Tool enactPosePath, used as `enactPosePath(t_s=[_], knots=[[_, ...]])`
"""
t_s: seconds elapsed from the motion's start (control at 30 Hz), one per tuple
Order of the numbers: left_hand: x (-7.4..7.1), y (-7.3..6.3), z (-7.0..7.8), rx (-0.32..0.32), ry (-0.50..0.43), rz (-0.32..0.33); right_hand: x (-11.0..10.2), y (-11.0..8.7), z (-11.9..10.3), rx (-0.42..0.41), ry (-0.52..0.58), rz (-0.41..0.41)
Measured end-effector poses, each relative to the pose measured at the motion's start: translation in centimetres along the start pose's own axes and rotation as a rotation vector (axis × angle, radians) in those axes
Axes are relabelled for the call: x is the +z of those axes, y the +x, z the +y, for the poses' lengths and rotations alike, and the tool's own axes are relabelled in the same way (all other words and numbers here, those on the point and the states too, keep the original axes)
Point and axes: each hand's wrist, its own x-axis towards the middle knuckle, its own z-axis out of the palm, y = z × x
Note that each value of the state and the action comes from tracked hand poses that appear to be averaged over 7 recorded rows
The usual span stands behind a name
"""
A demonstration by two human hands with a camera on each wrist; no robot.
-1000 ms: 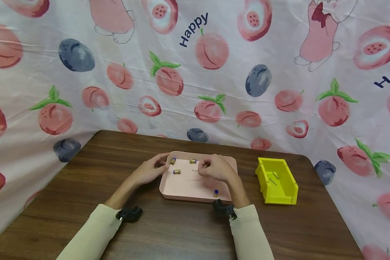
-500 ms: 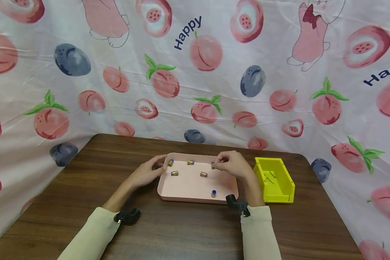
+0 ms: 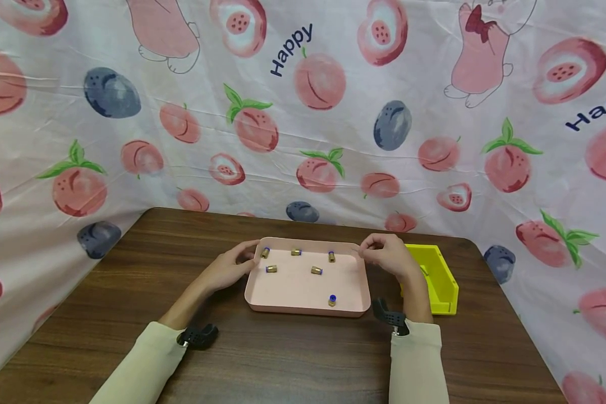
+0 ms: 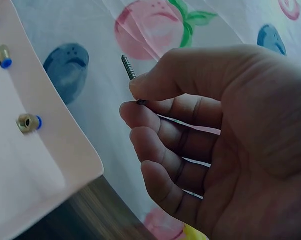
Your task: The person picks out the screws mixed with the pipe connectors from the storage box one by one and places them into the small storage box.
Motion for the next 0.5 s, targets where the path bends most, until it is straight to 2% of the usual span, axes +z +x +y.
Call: enactPosePath(t_s=[0.07, 0.23, 0.5], knots=[[-0.2, -0.3, 0.6, -0.002, -0.001, -0.001, -0.3, -0.1, 0.2, 0.007, 0.003, 0.004], [-0.7, -1.0, 1.6, 0.045, -0.004, -0.011, -0.5, -0.2, 0.4, 0.032, -0.01, 0.001], [0.1, 0.0, -0.4, 0.01, 0.004, -0.007, -0.5, -0.2, 1.3, 0.071, -0.014, 0.017]])
